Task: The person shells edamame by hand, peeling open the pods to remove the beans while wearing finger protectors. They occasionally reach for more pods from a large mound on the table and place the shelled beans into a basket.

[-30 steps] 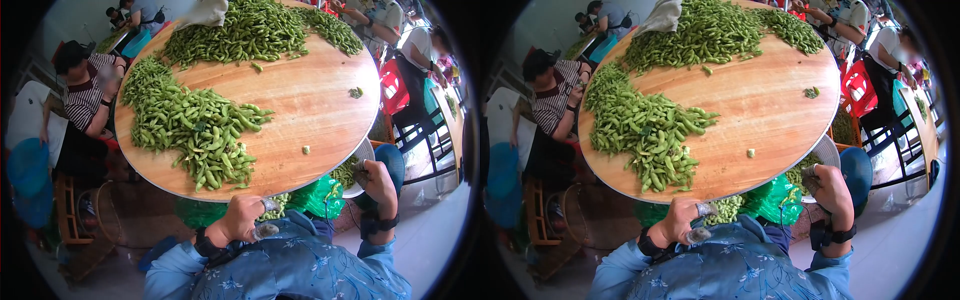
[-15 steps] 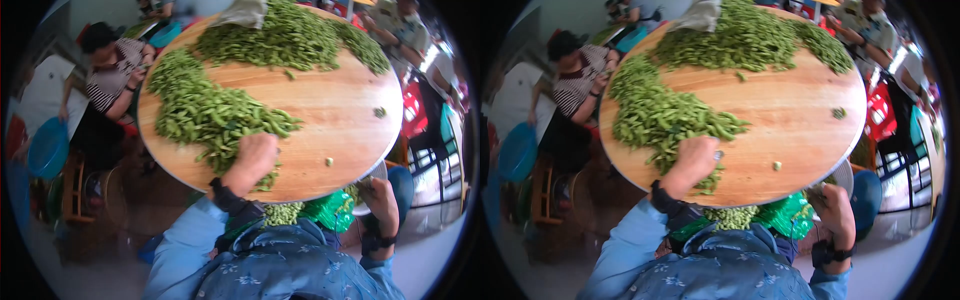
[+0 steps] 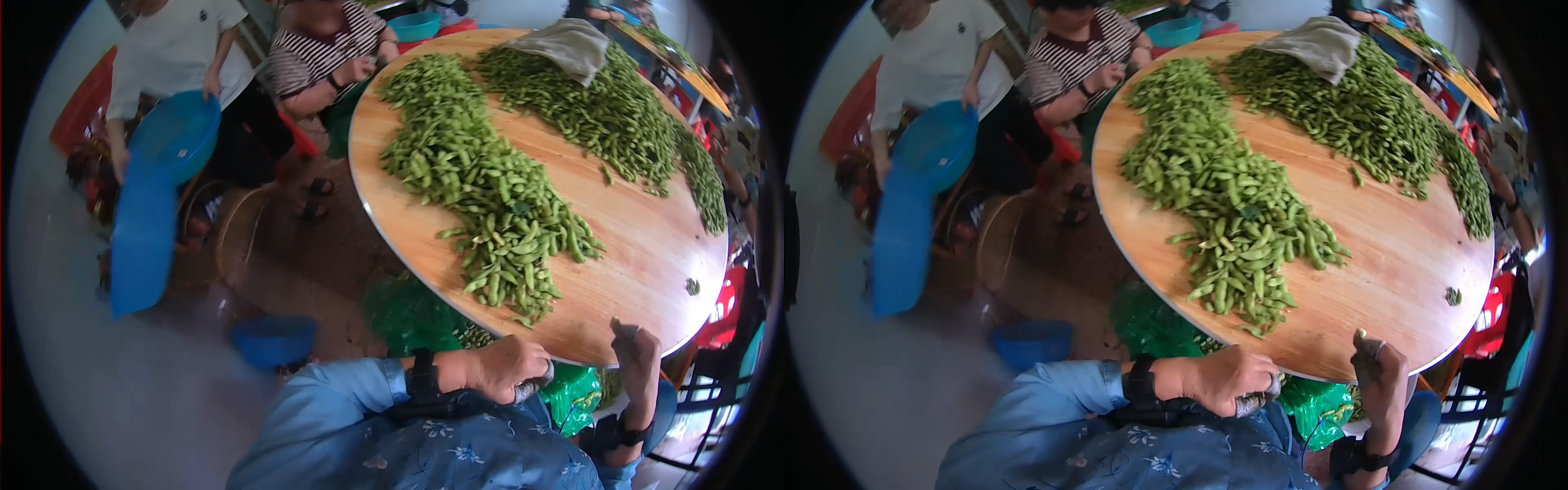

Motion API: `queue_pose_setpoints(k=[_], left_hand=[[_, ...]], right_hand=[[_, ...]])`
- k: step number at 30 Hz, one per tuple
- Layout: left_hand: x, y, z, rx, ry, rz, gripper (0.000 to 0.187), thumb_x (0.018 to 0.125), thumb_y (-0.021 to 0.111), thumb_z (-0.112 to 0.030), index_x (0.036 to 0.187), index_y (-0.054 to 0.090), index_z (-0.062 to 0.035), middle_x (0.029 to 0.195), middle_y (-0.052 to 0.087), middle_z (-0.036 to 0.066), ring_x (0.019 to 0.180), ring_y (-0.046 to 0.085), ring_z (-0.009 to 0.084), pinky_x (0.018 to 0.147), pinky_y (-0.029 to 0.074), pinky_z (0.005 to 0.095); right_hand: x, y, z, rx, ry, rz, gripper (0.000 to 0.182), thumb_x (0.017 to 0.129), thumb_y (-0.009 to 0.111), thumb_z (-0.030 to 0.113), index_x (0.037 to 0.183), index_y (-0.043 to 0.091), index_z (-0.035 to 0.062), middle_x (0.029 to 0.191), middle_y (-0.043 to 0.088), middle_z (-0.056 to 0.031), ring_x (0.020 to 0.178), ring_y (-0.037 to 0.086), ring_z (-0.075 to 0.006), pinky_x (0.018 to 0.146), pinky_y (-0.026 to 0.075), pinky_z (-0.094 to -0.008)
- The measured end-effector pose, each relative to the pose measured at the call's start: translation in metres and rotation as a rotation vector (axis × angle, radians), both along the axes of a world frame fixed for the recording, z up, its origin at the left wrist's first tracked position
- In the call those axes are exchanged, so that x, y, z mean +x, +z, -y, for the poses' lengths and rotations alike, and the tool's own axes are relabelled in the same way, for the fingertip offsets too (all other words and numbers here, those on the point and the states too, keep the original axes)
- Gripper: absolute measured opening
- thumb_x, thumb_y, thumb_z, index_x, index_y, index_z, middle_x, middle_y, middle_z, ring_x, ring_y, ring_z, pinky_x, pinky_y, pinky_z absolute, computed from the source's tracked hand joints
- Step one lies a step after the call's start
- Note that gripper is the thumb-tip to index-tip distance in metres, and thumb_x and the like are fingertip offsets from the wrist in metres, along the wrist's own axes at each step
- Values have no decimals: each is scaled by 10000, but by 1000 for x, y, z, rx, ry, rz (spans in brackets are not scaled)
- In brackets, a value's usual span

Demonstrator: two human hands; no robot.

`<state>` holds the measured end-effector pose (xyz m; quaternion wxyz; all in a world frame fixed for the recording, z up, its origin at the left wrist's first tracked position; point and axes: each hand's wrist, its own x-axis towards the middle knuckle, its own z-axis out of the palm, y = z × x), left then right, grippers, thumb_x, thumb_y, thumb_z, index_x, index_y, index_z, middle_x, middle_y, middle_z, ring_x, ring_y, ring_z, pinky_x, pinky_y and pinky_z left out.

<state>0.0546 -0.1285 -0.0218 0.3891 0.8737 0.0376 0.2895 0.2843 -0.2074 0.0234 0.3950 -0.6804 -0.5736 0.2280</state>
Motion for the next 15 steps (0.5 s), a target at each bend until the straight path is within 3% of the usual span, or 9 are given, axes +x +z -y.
queue_pose_setpoints(k=[4,5,6,7,8,11,15], left_hand=[[-4,-8,10,6,-25,5,168,634,602,-108,656,457,-25,597,480,128,585,508,322,499,383,396],[-4,-9,11,-2,26,17,214,696,590,-177,625,448,-33,544,473,135,556,509,331,481,379,396],[-7,-6,11,-1,45,23,214,696,590,-177,625,448,-33,544,473,135,556,509,331,481,379,396],[-9,-3,11,-14,87,-38,242,708,587,-245,630,477,-45,542,491,139,553,520,336,490,390,399],[-10,-1,11,-32,125,-98,282,720,585,-314,635,507,-56,540,510,144,550,531,342,498,400,402],[-13,2,14,-82,130,-79,318,715,590,-378,651,554,-68,550,524,143,558,540,338,515,412,401],[-17,2,11,-89,81,69,300,681,621,-345,689,568,-49,607,544,123,614,547,319,541,420,395]], right_hand=[[-25,7,-52,-161,23,101,288,704,603,34,977,570,-56,570,502,-77,491,441,-119,474,369,-261],[-27,4,-64,-112,45,249,304,703,612,52,983,567,-58,553,479,-84,481,435,-138,475,368,-269],[-31,3,-75,-61,62,395,321,702,621,70,990,563,-61,537,455,-91,471,429,-156,475,366,-278],[-37,6,-86,-109,41,482,348,686,648,112,987,568,-41,551,478,-133,483,469,-231,485,383,-320],[-38,0,-96,-113,53,491,348,686,648,112,987,568,-41,551,478,-133,483,469,-231,485,383,-320],[-37,-10,-115,-8,42,598,198,681,636,112,827,570,-5,622,537,-201,590,538,-354,529,402,-404],[-30,-12,-122,-43,81,809,155,702,624,114,788,569,-3,617,540,-194,574,532,-345,542,405,-397]])
